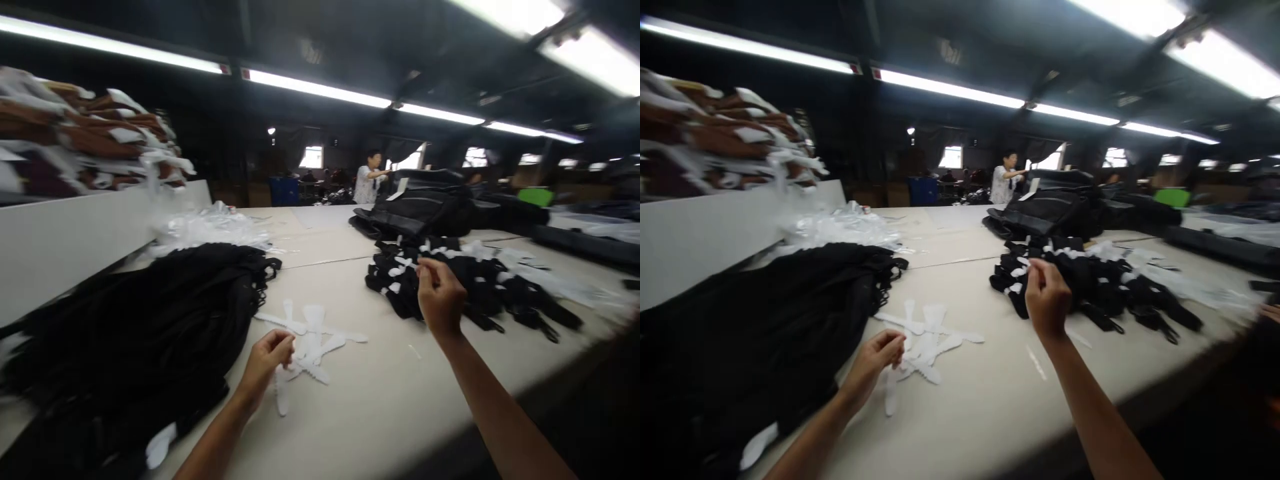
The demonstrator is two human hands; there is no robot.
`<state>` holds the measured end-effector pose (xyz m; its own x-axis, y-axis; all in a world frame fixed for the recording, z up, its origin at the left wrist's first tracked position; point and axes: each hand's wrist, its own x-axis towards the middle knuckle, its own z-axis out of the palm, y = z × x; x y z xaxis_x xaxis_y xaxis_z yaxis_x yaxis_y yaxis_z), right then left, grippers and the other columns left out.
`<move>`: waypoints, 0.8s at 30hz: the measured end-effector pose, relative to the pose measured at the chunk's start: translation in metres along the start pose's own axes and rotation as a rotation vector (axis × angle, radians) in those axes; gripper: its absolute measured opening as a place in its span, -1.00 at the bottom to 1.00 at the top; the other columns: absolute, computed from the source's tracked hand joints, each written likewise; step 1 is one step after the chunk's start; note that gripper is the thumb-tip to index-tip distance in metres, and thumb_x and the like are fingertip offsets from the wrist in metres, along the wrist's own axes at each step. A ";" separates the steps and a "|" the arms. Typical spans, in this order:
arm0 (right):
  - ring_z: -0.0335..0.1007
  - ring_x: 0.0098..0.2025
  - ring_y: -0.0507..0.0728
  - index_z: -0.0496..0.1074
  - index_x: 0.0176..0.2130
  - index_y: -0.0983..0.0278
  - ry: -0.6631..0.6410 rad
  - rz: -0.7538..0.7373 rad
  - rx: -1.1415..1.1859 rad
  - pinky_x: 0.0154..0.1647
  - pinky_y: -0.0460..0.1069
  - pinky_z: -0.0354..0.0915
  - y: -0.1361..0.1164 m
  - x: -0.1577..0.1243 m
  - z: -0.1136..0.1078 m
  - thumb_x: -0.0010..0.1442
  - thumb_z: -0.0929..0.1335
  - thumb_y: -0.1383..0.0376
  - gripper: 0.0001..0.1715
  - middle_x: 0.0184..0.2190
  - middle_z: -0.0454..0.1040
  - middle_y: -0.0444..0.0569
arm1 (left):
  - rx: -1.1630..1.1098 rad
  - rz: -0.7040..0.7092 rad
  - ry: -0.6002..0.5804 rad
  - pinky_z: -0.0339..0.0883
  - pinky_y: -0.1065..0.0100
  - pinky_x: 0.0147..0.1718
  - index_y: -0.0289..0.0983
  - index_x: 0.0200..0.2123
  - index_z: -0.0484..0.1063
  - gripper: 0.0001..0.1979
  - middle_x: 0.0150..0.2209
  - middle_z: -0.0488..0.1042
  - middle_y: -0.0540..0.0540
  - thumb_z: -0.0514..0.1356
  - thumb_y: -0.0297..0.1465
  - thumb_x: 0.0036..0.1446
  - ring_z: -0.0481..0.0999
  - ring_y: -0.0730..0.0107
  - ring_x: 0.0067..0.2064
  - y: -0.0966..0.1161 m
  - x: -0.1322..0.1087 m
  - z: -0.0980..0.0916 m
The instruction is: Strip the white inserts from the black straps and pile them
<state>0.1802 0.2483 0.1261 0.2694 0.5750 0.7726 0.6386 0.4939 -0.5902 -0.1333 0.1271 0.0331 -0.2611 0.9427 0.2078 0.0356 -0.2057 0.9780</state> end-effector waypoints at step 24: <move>0.47 -0.22 0.17 0.51 -0.31 0.06 -0.821 0.142 -0.137 -0.26 0.04 0.31 0.066 -0.126 0.040 0.15 0.18 0.18 -0.66 -0.18 0.56 -0.20 | 0.959 0.238 0.276 0.04 -0.07 0.25 -0.27 -0.45 0.49 -0.91 0.14 0.38 -0.30 0.30 -0.38 -0.03 0.27 -0.15 0.23 0.029 -0.028 -0.090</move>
<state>0.1594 0.2345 -0.0197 -0.2224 0.9433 0.2463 0.7340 0.3283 -0.5945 -0.2119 0.0711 0.0543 -0.3552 0.7863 0.5055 0.8399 0.0311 0.5418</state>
